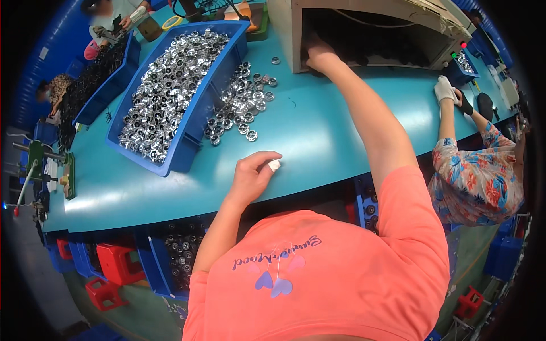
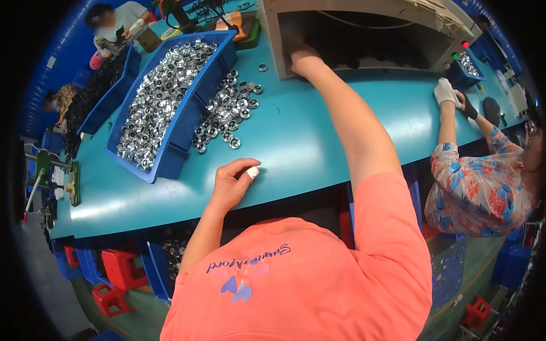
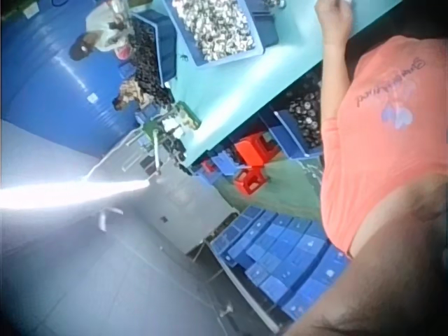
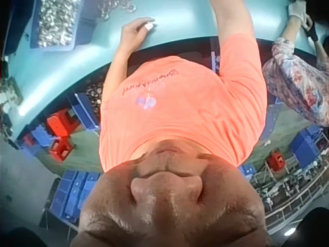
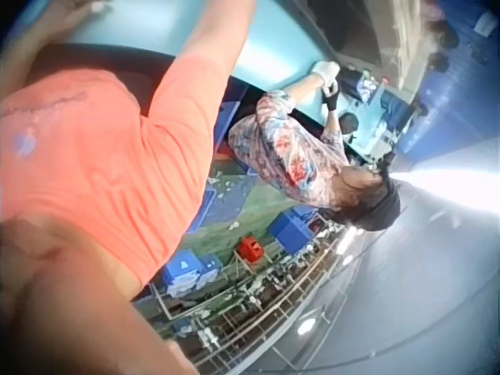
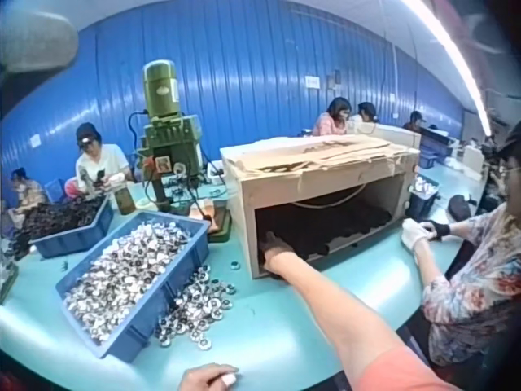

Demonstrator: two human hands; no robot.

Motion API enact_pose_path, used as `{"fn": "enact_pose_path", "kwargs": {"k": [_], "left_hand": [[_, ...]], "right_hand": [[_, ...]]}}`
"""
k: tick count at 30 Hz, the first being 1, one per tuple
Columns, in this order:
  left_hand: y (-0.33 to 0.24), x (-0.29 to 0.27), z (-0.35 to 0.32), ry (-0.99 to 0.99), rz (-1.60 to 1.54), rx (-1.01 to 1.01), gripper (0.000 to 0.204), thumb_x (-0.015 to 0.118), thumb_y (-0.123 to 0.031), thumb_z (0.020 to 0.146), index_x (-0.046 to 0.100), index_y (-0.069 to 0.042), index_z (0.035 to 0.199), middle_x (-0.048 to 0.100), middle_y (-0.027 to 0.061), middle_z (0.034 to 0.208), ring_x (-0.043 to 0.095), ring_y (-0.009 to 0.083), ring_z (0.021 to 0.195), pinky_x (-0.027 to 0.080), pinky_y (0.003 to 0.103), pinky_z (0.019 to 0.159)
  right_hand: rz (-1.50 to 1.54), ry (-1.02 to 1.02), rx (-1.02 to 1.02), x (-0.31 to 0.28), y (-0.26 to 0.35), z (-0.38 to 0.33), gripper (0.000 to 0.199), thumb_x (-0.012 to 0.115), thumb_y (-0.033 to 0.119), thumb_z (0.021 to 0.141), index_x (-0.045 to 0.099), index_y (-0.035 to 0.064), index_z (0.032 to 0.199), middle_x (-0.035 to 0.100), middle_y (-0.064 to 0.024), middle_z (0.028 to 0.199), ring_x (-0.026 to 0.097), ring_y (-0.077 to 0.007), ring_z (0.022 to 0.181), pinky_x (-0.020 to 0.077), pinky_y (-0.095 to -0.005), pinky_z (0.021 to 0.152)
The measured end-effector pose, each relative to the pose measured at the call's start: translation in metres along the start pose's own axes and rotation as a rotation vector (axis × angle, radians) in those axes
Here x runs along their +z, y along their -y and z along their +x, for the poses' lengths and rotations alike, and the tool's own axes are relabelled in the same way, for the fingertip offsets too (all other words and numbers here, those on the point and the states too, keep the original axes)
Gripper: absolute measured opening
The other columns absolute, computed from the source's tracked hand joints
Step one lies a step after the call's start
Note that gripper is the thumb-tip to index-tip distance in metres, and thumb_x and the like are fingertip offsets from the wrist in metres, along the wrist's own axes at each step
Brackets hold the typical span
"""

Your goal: Assembling small mechanical components by fitting rubber rings and metal washers onto white plastic bases.

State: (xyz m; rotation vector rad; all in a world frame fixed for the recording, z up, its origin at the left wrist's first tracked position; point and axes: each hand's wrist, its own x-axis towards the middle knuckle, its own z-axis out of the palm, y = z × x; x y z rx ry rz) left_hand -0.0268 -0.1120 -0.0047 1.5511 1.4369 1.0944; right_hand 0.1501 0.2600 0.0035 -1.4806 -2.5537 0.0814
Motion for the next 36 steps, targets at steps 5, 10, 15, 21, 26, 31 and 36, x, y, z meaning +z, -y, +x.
{"fn": "enact_pose_path", "kwargs": {"k": [5, 10, 15, 21, 26, 31, 36], "left_hand": [[0.010, -0.002, 0.000, -0.033, -0.213, -0.109, 0.020, 0.064, -0.001, 0.093, 0.072, -0.002, 0.111, 0.069, 0.0028, 0.089, 0.063, 0.0079, 0.079, 0.051, 0.023, 0.067], [0.007, -0.003, 0.003, -0.017, -0.252, -0.144, 0.020, 0.063, -0.001, 0.093, 0.072, -0.002, 0.112, 0.069, 0.0033, 0.089, 0.063, 0.0083, 0.079, 0.051, 0.023, 0.066], [0.005, -0.004, 0.002, -0.050, -0.328, -0.149, 0.021, 0.063, -0.003, 0.095, 0.070, -0.002, 0.114, 0.069, 0.0038, 0.090, 0.063, 0.0092, 0.079, 0.051, 0.023, 0.066], [-0.006, -0.006, 0.006, -0.224, -0.532, -0.090, 0.049, 0.068, -0.006, 0.093, 0.052, -0.005, 0.139, 0.063, 0.0071, 0.106, 0.062, 0.0119, 0.087, 0.054, 0.026, 0.068], [-0.005, -0.016, 0.006, -0.320, -0.638, -0.047, 0.058, 0.073, -0.007, 0.088, 0.047, -0.003, 0.140, 0.062, 0.0107, 0.115, 0.065, 0.0163, 0.096, 0.056, 0.028, 0.071], [0.002, -0.018, 0.001, -0.309, -0.646, -0.094, 0.054, 0.071, -0.003, 0.089, 0.050, 0.000, 0.138, 0.066, 0.0122, 0.116, 0.067, 0.0167, 0.101, 0.056, 0.028, 0.074], [-0.006, -0.014, 0.003, -0.317, -0.681, 0.011, 0.055, 0.073, -0.002, 0.089, 0.052, 0.000, 0.140, 0.068, 0.0093, 0.113, 0.067, 0.0130, 0.097, 0.056, 0.025, 0.074]], "right_hand": [[0.307, -0.284, -0.062, -0.008, -0.006, -0.044, 0.058, 0.078, 0.017, 0.075, 0.065, 0.0175, 0.131, 0.060, -0.0181, 0.130, 0.062, -0.0370, 0.113, 0.0516, -0.0427, 0.099], [0.439, -0.175, -0.039, -0.037, 0.005, -0.094, 0.058, 0.080, 0.019, 0.075, 0.065, 0.0169, 0.131, 0.066, -0.0128, 0.122, 0.065, -0.0338, 0.107, 0.0534, -0.0426, 0.096], [0.266, -0.262, -0.153, -0.035, 0.018, -0.112, 0.053, 0.082, 0.018, 0.076, 0.067, 0.0192, 0.127, 0.066, -0.0085, 0.116, 0.066, -0.0305, 0.103, 0.0552, -0.0414, 0.090], [0.713, -0.069, -0.508, -0.048, 0.119, -0.160, 0.054, 0.084, 0.004, 0.067, 0.071, 0.0151, 0.118, 0.063, -0.0083, 0.105, 0.065, -0.0300, 0.097, 0.0553, -0.0392, 0.083], [0.821, 0.059, -0.514, -0.042, 0.167, -0.188, 0.067, 0.082, 0.001, 0.067, 0.062, 0.0125, 0.131, 0.064, -0.0085, 0.105, 0.065, -0.0242, 0.088, 0.0555, -0.0367, 0.077], [0.942, 0.131, -0.436, -0.030, 0.173, -0.189, 0.075, 0.079, 0.000, 0.071, 0.055, 0.0116, 0.140, 0.068, -0.0087, 0.110, 0.066, -0.0200, 0.083, 0.0562, -0.0353, 0.077], [0.931, 0.157, -0.391, -0.032, 0.177, -0.188, 0.075, 0.070, -0.008, 0.072, 0.052, 0.0109, 0.142, 0.071, -0.0109, 0.112, 0.069, -0.0233, 0.090, 0.0568, -0.0359, 0.082]]}}
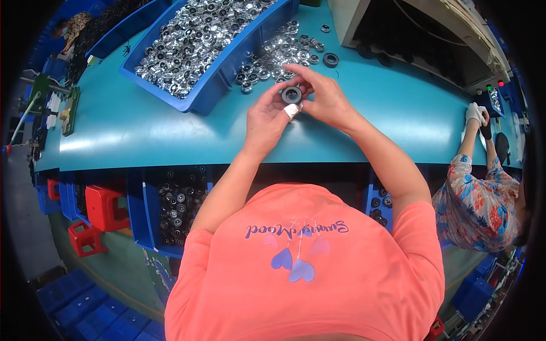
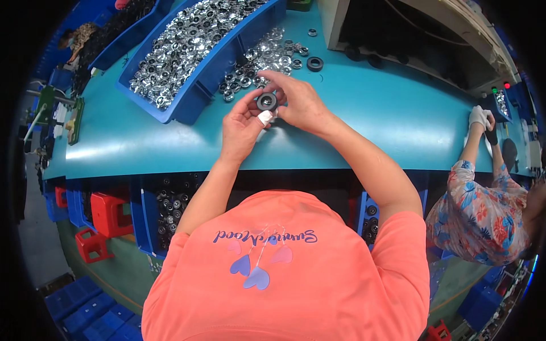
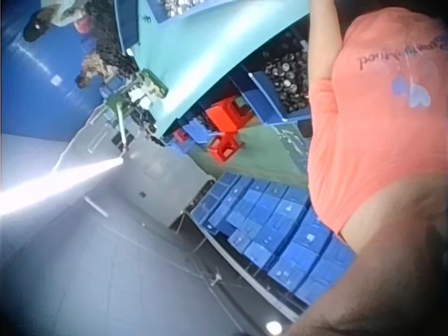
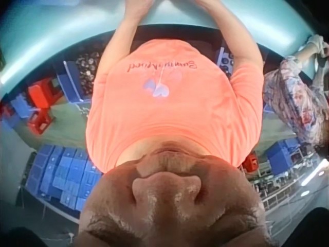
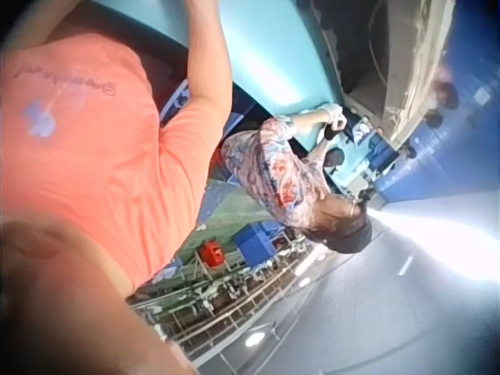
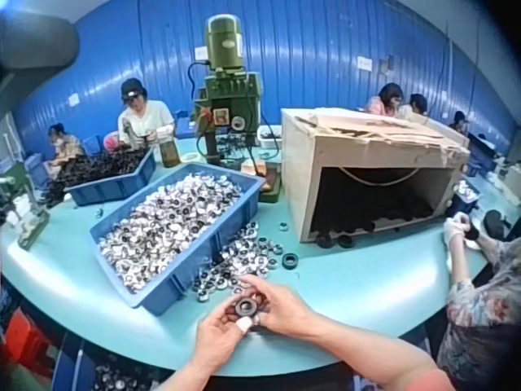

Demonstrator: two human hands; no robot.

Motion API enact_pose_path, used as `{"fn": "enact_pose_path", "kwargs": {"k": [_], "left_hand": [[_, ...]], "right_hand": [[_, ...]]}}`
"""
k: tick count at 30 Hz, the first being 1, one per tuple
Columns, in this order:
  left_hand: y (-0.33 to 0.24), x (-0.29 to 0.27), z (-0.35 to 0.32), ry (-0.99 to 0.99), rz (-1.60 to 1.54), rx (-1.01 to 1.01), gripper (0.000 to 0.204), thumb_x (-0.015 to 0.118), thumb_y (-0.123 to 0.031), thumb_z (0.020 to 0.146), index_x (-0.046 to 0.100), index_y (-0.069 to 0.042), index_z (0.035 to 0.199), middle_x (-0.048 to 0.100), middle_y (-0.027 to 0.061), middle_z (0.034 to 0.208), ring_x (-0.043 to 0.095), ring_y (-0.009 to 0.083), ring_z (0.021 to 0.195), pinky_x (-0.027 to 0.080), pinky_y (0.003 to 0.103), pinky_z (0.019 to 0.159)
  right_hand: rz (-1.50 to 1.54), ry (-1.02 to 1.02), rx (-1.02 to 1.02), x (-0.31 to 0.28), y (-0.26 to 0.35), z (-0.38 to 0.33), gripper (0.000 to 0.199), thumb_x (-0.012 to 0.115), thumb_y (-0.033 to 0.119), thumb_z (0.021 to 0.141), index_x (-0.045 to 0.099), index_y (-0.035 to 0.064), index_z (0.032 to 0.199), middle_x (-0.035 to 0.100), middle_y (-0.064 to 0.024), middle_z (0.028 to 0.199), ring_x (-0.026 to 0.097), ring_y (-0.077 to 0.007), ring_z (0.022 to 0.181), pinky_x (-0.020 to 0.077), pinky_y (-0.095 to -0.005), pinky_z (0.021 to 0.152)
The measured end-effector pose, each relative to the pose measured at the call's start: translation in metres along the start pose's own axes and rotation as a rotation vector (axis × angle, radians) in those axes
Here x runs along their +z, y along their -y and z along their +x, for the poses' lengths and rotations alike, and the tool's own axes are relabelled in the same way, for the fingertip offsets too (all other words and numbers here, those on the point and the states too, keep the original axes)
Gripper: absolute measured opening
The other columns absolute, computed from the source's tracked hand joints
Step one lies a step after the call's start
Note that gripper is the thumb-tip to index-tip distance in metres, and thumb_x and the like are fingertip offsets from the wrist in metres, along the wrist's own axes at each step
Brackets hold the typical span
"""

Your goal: Assembling small mechanical components by fitting rubber rings and metal washers onto white plastic bases.

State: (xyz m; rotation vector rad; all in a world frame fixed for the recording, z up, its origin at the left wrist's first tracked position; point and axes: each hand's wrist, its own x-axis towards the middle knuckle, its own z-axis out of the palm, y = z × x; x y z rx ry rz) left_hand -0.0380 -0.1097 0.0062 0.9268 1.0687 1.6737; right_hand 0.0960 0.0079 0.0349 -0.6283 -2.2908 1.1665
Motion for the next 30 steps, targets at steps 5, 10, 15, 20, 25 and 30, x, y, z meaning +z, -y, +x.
{"fn": "enact_pose_path", "kwargs": {"k": [5, 10, 15, 20, 25, 30], "left_hand": [[0.010, -0.002, -0.002, -0.045, 0.218, 0.038, 0.056, 0.073, 0.002, 0.087, 0.052, 0.001, 0.138, 0.067, 0.0080, 0.113, 0.065, 0.0107, 0.097, 0.055, 0.024, 0.077], [0.010, -0.004, -0.005, -0.102, 0.336, 0.069, 0.053, 0.076, 0.003, 0.084, 0.054, 0.000, 0.132, 0.066, 0.0061, 0.111, 0.064, 0.0100, 0.096, 0.054, 0.023, 0.079], [0.008, -0.001, -0.004, -0.115, 0.351, 0.071, 0.053, 0.077, 0.004, 0.082, 0.053, 0.000, 0.130, 0.065, 0.0059, 0.110, 0.064, 0.0105, 0.096, 0.054, 0.023, 0.080], [0.009, -0.001, -0.004, -0.141, 0.214, 0.074, 0.052, 0.078, 0.004, 0.081, 0.054, 0.000, 0.127, 0.065, 0.0067, 0.110, 0.064, 0.0118, 0.097, 0.055, 0.025, 0.083], [0.011, -0.006, 0.000, -0.150, 0.174, 0.052, 0.052, 0.078, 0.005, 0.080, 0.053, -0.001, 0.126, 0.064, 0.0074, 0.111, 0.064, 0.0133, 0.100, 0.055, 0.026, 0.086], [0.014, -0.009, 0.000, -0.152, 0.141, 0.052, 0.054, 0.078, 0.008, 0.079, 0.051, -0.001, 0.126, 0.061, 0.0086, 0.114, 0.063, 0.0150, 0.103, 0.056, 0.029, 0.087]], "right_hand": [[0.003, -0.018, -0.047, 0.006, -0.004, 0.000, 0.075, 0.061, -0.014, 0.072, 0.052, 0.0112, 0.142, 0.070, -0.0122, 0.112, 0.070, -0.0273, 0.092, 0.0570, -0.0372, 0.083], [-0.161, -0.137, -0.132, -0.005, -0.029, 0.015, 0.064, 0.062, -0.009, 0.075, 0.059, 0.0123, 0.135, 0.067, -0.0122, 0.122, 0.065, -0.0299, 0.103, 0.0541, -0.0388, 0.089], [-0.748, -0.359, -0.105, -0.036, -0.073, 0.050, 0.049, 0.070, 0.004, 0.080, 0.065, 0.0141, 0.128, 0.063, -0.0106, 0.125, 0.057, -0.0329, 0.117, 0.0472, -0.0428, 0.100], [-0.673, -0.301, -0.011, -0.029, -0.099, 0.047, 0.038, 0.073, 0.011, 0.083, 0.070, 0.0145, 0.121, 0.063, -0.0103, 0.122, 0.058, -0.0336, 0.115, 0.0477, -0.0446, 0.099], [-0.498, -0.322, -0.005, -0.026, -0.099, 0.039, 0.030, 0.075, 0.009, 0.082, 0.072, 0.0108, 0.112, 0.062, -0.0107, 0.113, 0.062, -0.0306, 0.107, 0.0526, -0.0422, 0.091], [-0.471, -0.334, 0.006, -0.030, -0.088, 0.035, 0.021, 0.077, 0.009, 0.081, 0.071, 0.0065, 0.101, 0.061, -0.0110, 0.108, 0.062, -0.0300, 0.103, 0.0539, -0.0412, 0.087]]}}
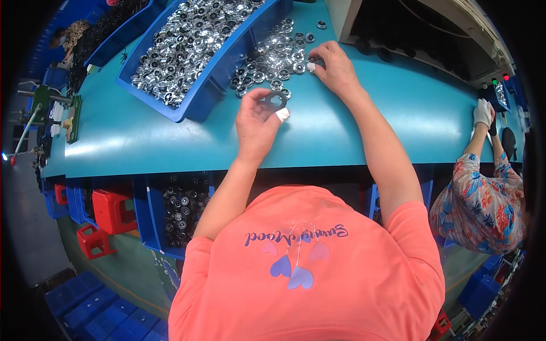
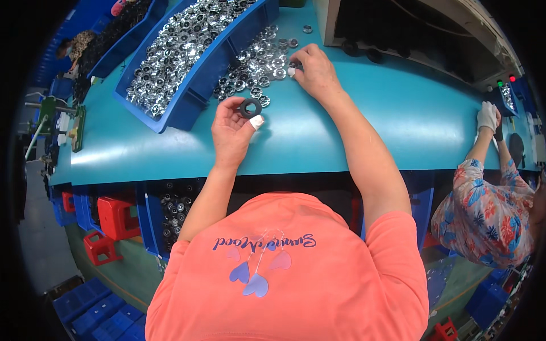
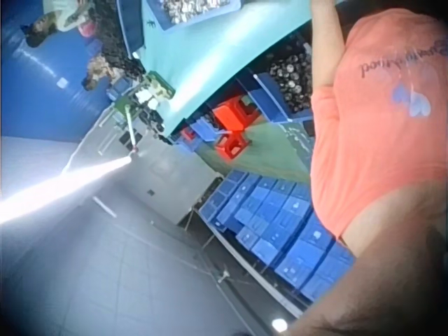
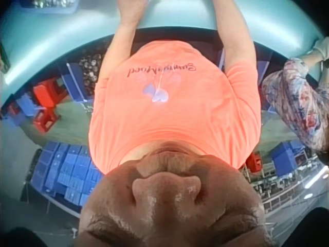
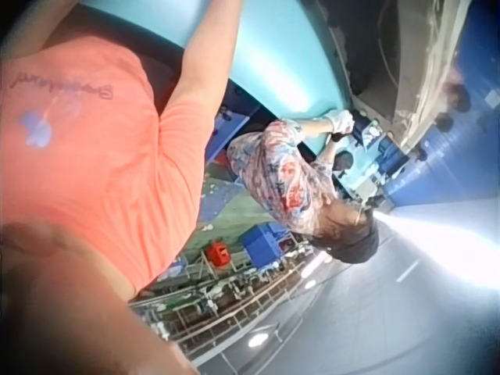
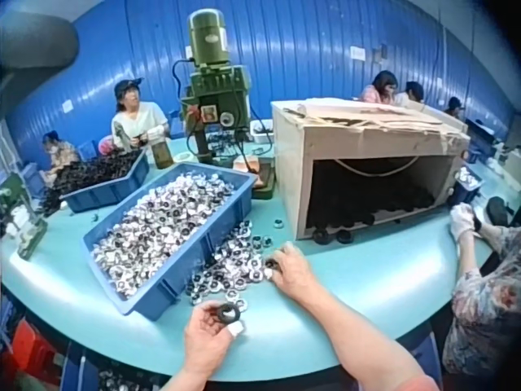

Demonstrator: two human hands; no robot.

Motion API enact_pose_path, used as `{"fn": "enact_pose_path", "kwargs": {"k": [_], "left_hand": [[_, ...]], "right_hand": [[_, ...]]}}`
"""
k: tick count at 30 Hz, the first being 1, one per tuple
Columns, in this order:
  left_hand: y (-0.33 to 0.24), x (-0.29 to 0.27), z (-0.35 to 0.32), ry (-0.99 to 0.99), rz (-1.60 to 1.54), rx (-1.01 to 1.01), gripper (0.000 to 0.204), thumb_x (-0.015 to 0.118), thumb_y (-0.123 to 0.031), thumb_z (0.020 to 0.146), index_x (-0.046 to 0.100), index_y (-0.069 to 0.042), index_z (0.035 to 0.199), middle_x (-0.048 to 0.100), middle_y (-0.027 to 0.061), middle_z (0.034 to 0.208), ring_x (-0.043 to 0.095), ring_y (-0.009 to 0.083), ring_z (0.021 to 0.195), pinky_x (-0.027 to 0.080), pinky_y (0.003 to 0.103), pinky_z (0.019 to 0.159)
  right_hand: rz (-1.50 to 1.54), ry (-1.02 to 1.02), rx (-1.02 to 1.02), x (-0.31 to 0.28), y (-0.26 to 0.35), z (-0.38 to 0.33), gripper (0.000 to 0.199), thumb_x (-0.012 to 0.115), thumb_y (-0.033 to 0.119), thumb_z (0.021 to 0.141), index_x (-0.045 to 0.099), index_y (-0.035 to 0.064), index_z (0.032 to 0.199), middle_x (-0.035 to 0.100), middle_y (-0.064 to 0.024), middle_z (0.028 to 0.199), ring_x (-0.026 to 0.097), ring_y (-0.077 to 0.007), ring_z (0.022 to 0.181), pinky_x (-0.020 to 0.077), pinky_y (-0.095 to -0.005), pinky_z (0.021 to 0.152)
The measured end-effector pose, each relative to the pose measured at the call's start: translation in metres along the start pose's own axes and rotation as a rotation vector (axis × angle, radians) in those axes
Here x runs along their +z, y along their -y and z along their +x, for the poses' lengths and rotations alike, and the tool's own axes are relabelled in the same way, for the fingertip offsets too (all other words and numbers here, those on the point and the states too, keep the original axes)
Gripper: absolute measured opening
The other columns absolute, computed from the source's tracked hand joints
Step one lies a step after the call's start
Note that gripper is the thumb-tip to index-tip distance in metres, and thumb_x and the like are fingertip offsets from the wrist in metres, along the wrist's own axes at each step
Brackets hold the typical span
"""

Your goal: Assembling small mechanical components by fitting rubber rings and metal washers onto white plastic bases.

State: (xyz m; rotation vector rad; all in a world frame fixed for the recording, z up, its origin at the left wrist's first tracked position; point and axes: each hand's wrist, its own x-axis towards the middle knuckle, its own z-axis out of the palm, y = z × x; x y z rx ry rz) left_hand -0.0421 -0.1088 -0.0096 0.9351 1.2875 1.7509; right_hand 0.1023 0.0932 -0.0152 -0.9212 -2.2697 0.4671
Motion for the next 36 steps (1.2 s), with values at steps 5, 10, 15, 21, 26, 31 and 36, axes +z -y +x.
{"fn": "enact_pose_path", "kwargs": {"k": [5, 10, 15, 21, 26, 31, 36], "left_hand": [[-0.001, -0.003, 0.003, -0.018, -0.058, -0.002, 0.047, 0.068, 0.000, 0.089, 0.048, 0.001, 0.132, 0.060, 0.0126, 0.116, 0.063, 0.0175, 0.101, 0.058, 0.036, 0.085], [-0.004, -0.020, 0.007, 0.052, -0.384, -0.187, 0.054, 0.042, -0.038, 0.108, 0.041, 0.000, 0.147, 0.063, 0.0209, 0.119, 0.064, 0.0206, 0.089, 0.057, 0.039, 0.082], [-0.001, -0.029, 0.010, 0.097, -0.607, -0.330, 0.059, 0.035, -0.046, 0.109, 0.044, -0.001, 0.146, 0.066, 0.0217, 0.115, 0.061, 0.0193, 0.083, 0.054, 0.036, 0.074], [0.001, -0.035, 0.010, 0.105, -0.657, -0.368, 0.058, 0.034, -0.046, 0.109, 0.044, -0.003, 0.146, 0.068, 0.0218, 0.115, 0.061, 0.0191, 0.081, 0.053, 0.034, 0.071], [-0.002, -0.032, 0.009, 0.106, -0.656, -0.351, 0.056, 0.033, -0.044, 0.109, 0.042, -0.005, 0.148, 0.068, 0.0222, 0.115, 0.062, 0.0200, 0.079, 0.054, 0.035, 0.069], [0.000, -0.031, 0.011, 0.131, -0.627, -0.330, 0.054, 0.032, -0.042, 0.110, 0.040, -0.006, 0.149, 0.067, 0.0218, 0.115, 0.064, 0.0217, 0.079, 0.056, 0.037, 0.069], [-0.001, -0.026, 0.010, 0.120, -0.539, -0.297, 0.052, 0.033, -0.039, 0.110, 0.042, -0.003, 0.146, 0.067, 0.0178, 0.112, 0.065, 0.0223, 0.080, 0.058, 0.038, 0.069]], "right_hand": [[-0.032, -0.037, -0.031, -0.001, 0.001, 0.000, 0.018, 0.078, 0.007, 0.078, 0.069, 0.0066, 0.094, 0.062, -0.0097, 0.104, 0.062, -0.0290, 0.098, 0.0521, -0.0417, 0.088], [-0.104, -0.093, -0.160, -0.003, 0.003, 0.001, 0.022, 0.076, 0.004, 0.076, 0.070, 0.0082, 0.096, 0.064, -0.0080, 0.099, 0.059, -0.0292, 0.094, 0.0496, -0.0422, 0.089], [-0.109, -0.063, -0.185, 0.002, -0.003, -0.001, 0.026, 0.073, 0.004, 0.078, 0.072, 0.0104, 0.103, 0.064, -0.0076, 0.100, 0.060, -0.0296, 0.096, 0.0497, -0.0427, 0.088], [-0.191, -0.049, -0.169, 0.002, -0.002, -0.002, 0.030, 0.071, 0.002, 0.078, 0.072, 0.0113, 0.106, 0.064, -0.0074, 0.100, 0.060, -0.0306, 0.096, 0.0508, -0.0428, 0.089], [0.305, 0.005, -0.022, -0.005, 0.028, -0.003, 0.031, 0.076, 0.010, 0.081, 0.073, 0.0129, 0.112, 0.065, -0.0050, 0.103, 0.066, -0.0238, 0.096, 0.0546, -0.0376, 0.084], [0.889, 0.219, 0.047, 0.002, 0.059, -0.012, 0.038, 0.079, 0.014, 0.082, 0.071, 0.0089, 0.119, 0.066, -0.0038, 0.110, 0.066, -0.0152, 0.105, 0.0545, -0.0310, 0.091], [0.840, 0.265, -0.105, 0.005, 0.074, -0.017, 0.037, 0.078, 0.007, 0.077, 0.072, 0.0072, 0.114, 0.066, -0.0057, 0.111, 0.067, -0.0186, 0.104, 0.0572, -0.0316, 0.088]]}}
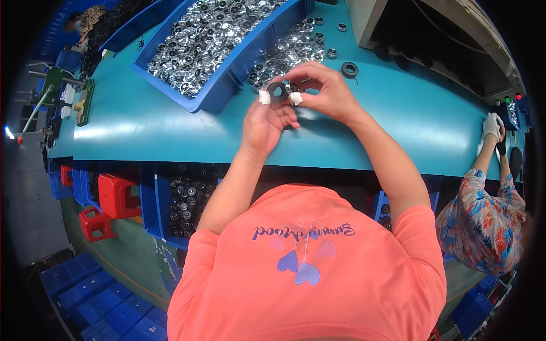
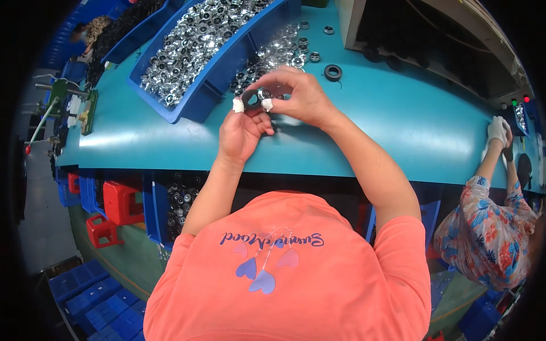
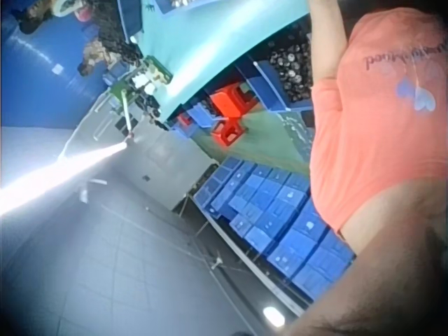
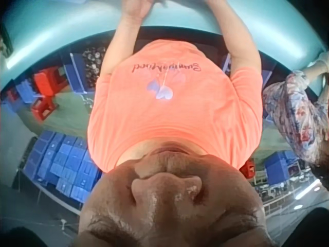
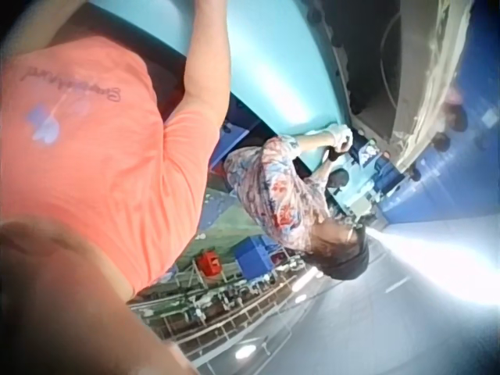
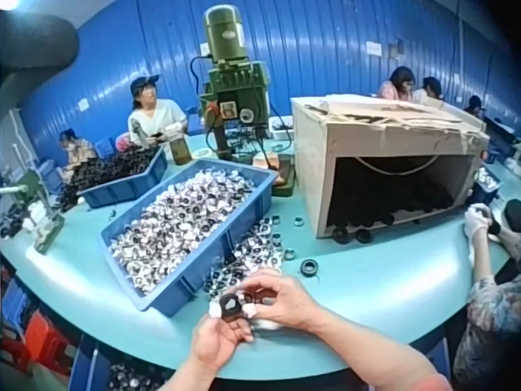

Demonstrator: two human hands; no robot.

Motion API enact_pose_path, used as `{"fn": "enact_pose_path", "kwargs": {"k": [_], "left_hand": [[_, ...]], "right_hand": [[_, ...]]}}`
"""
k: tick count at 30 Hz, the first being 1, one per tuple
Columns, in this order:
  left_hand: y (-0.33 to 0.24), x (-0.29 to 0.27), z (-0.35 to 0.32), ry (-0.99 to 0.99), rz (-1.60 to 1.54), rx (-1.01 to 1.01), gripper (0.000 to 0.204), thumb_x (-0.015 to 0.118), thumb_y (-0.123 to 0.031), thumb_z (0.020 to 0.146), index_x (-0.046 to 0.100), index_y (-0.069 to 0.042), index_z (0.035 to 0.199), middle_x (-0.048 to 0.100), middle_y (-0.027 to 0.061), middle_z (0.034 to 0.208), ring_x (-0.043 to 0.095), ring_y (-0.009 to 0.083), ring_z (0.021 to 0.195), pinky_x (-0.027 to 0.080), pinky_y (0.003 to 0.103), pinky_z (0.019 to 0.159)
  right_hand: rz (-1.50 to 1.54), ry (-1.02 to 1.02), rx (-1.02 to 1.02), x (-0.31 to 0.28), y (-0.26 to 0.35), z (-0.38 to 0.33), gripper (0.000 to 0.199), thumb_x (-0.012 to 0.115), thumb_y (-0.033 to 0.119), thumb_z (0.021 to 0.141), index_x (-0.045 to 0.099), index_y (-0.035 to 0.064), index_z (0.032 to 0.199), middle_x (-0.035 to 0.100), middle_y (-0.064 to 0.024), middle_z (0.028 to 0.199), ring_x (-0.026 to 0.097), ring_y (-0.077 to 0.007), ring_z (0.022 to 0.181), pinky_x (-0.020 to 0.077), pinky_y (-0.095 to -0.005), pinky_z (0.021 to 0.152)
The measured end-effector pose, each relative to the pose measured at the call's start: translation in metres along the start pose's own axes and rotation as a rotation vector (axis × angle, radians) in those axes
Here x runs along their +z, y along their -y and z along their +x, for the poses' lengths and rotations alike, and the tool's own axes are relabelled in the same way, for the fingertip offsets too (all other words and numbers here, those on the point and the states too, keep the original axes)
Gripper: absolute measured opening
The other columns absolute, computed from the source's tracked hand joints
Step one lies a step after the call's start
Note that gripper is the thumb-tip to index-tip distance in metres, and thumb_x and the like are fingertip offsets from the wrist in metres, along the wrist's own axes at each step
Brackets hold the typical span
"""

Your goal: Assembling small mechanical components by fitting rubber rings and metal washers onto white plastic bases.

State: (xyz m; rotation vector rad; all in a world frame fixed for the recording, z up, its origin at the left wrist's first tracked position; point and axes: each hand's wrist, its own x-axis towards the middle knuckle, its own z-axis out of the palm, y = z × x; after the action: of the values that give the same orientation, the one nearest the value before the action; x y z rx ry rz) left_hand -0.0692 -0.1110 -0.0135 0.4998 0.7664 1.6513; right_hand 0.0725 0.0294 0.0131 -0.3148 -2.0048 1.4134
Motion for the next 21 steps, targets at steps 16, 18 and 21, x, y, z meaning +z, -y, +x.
{"fn": "enact_pose_path", "kwargs": {"k": [16, 18, 21], "left_hand": [[-0.0024, 0.0060, 0.0001, 0.024, 0.028, 0.017, 0.057, 0.041, -0.045, 0.108, 0.038, -0.005, 0.149, 0.064, 0.0164, 0.112, 0.065, 0.0226, 0.077, 0.059, 0.040, 0.068], [-0.0008, 0.0046, -0.0002, 0.023, 0.039, 0.021, 0.057, 0.042, -0.044, 0.108, 0.037, -0.005, 0.149, 0.064, 0.0164, 0.112, 0.065, 0.0222, 0.077, 0.059, 0.040, 0.068], [0.0008, 0.0023, -0.0001, 0.014, 0.047, 0.025, 0.057, 0.042, -0.043, 0.108, 0.036, -0.005, 0.150, 0.064, 0.0163, 0.111, 0.065, 0.0216, 0.077, 0.060, 0.039, 0.068]], "right_hand": [[-0.117, -0.057, -0.021, 0.0003, 0.0010, -0.0026, 0.031, 0.080, 0.005, 0.075, 0.074, 0.0076, 0.106, 0.066, -0.0045, 0.099, 0.066, -0.0145, 0.079, 0.0552, -0.0279, 0.071], [-0.109, -0.062, -0.011, 0.0024, 0.0009, -0.0033, 0.032, 0.080, 0.004, 0.075, 0.074, 0.0078, 0.106, 0.066, -0.0044, 0.098, 0.066, -0.0142, 0.078, 0.0549, -0.0277, 0.070], [-0.084, -0.041, 0.003, 0.0037, -0.0005, -0.0035, 0.034, 0.079, 0.002, 0.074, 0.074, 0.0078, 0.107, 0.066, -0.0042, 0.097, 0.066, -0.0143, 0.078, 0.0551, -0.0278, 0.070]]}}
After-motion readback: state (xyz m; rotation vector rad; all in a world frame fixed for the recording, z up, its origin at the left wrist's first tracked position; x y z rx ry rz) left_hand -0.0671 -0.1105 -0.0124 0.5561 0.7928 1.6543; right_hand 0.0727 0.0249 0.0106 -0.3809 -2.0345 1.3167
